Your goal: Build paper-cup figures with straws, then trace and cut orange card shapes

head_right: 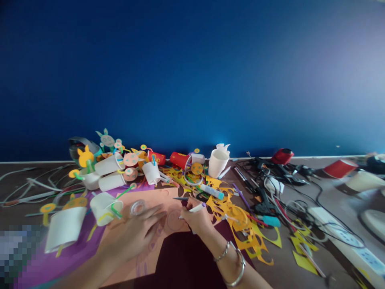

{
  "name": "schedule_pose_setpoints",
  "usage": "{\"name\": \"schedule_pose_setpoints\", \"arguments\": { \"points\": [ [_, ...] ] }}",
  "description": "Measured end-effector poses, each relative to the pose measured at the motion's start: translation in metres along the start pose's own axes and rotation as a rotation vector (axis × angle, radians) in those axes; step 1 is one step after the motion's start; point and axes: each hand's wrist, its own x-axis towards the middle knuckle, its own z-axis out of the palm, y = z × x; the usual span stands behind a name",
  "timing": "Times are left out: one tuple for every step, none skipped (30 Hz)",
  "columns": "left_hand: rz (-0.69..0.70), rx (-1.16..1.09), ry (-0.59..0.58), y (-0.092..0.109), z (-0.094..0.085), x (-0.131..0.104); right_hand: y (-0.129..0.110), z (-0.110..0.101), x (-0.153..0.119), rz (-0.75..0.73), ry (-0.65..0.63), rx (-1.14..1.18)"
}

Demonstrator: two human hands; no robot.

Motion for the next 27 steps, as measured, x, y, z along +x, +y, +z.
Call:
{"name": "schedule_pose_setpoints", "arguments": {
  "points": [
    [-0.001, -0.006, 0.007, -0.0004, 0.0007, 0.0, -0.0004, 0.0002, 0.0, 0.008, -0.005, 0.007],
    [-0.003, -0.015, 0.013, -0.001, 0.0015, -0.0001, -0.0007, 0.0005, 0.0, 0.01, -0.007, 0.01],
    [-0.004, -0.026, 0.017, -0.0015, 0.0023, -0.0002, -0.001, 0.0006, 0.0002, 0.007, -0.005, 0.012],
    [-0.002, -0.037, 0.019, -0.002, 0.0028, -0.0004, -0.0012, 0.0007, 0.0004, 0.001, -0.003, 0.013],
    [0.0, -0.045, 0.015, -0.0023, 0.0029, -0.0005, -0.0013, 0.0008, 0.0005, -0.003, -0.001, 0.014],
    [0.002, -0.046, 0.008, -0.0022, 0.0026, -0.0007, -0.0013, 0.0007, 0.0006, -0.006, -0.001, 0.016],
    [0.003, -0.041, 0.003, -0.0019, 0.0018, -0.0007, -0.0012, 0.0006, 0.0006, -0.003, -0.004, 0.024],
    [0.007, -0.035, -0.002, -0.0013, 0.0006, -0.0007, -0.0009, 0.0005, 0.0005, 0.002, -0.007, 0.047],
    [0.01, -0.028, -0.008, -0.0006, -0.0006, -0.0006, -0.0005, 0.0003, 0.0003, 0.007, -0.006, 0.09],
    [0.013, -0.022, -0.012, 0.0002, -0.0017, -0.0005, 0.0001, 0.0001, -0.0001, 0.007, 0.0, 0.145],
    [0.015, -0.018, -0.014, 0.0009, -0.0024, -0.0002, 0.0006, 0.0, -0.0007, 0.0, 0.01, 0.206],
    [0.015, -0.014, -0.019, 0.0014, -0.0026, 0.0001, 0.0011, 0.0001, -0.0013, -0.009, 0.016, 0.259],
    [0.01, -0.01, -0.025, 0.0017, -0.0023, 0.0004, 0.0015, 0.0003, -0.002, -0.02, 0.017, 0.298],
    [0.004, -0.005, -0.03, 0.0017, -0.0014, 0.0006, 0.0016, 0.0008, -0.0027, -0.033, 0.008, 0.316],
    [0.0, -0.003, -0.032, 0.0015, -0.0002, 0.0009, 0.0015, 0.0016, -0.0034, -0.043, -0.006, 0.317],
    [-0.002, -0.005, -0.028, 0.0011, 0.0014, 0.001, 0.0012, 0.0026, -0.0039, -0.051, -0.017, 0.306],
    [-0.001, -0.009, -0.019, 0.0006, 0.0031, 0.0012, 0.0007, 0.0038, -0.0042, -0.059, -0.021, 0.285],
    [0.0, -0.013, -0.009, 0.0, 0.0046, 0.0012, 0.0001, 0.0051, -0.0043, -0.066, -0.018, 0.257],
    [0.0, -0.015, 0.001, -0.0004, 0.0059, 0.0012, -0.0005, 0.0064, -0.0043, -0.072, -0.021, 0.229],
    [0.001, -0.013, 0.004, -0.0008, 0.0067, 0.0012, -0.0011, 0.0074, -0.0042, -0.074, -0.025, 0.21],
    [0.0, -0.007, 0.003, -0.0009, 0.0072, 0.0012, -0.0018, 0.0083, -0.0041, -0.07, -0.037, 0.201],
    [-0.001, -0.001, 0.001, -0.001, 0.0072, 0.0012, -0.0026, 0.0088, -0.0041, -0.061, -0.053, 0.202],
    [-0.001, 0.002, -0.002, -0.0008, 0.0068, 0.0012, -0.0036, 0.0091, -0.0041, -0.051, -0.07, 0.207],
    [-0.001, 0.001, -0.002, -0.0005, 0.0061, 0.0012, -0.0046, 0.0091, -0.0043, -0.045, -0.078, 0.205],
    [0.001, -0.003, 0.0, 0.0, 0.0051, 0.0013, -0.0057, 0.009, -0.0045, -0.046, -0.079, 0.19],
    [0.003, -0.01, 0.002, 0.0006, 0.0038, 0.0013, -0.0068, 0.0087, -0.0048, -0.052, -0.074, 0.164],
    [0.002, -0.017, 0.003, 0.0015, 0.0022, 0.0012, -0.0076, 0.0086, -0.005, -0.062, -0.075, 0.134]
  ]
}}
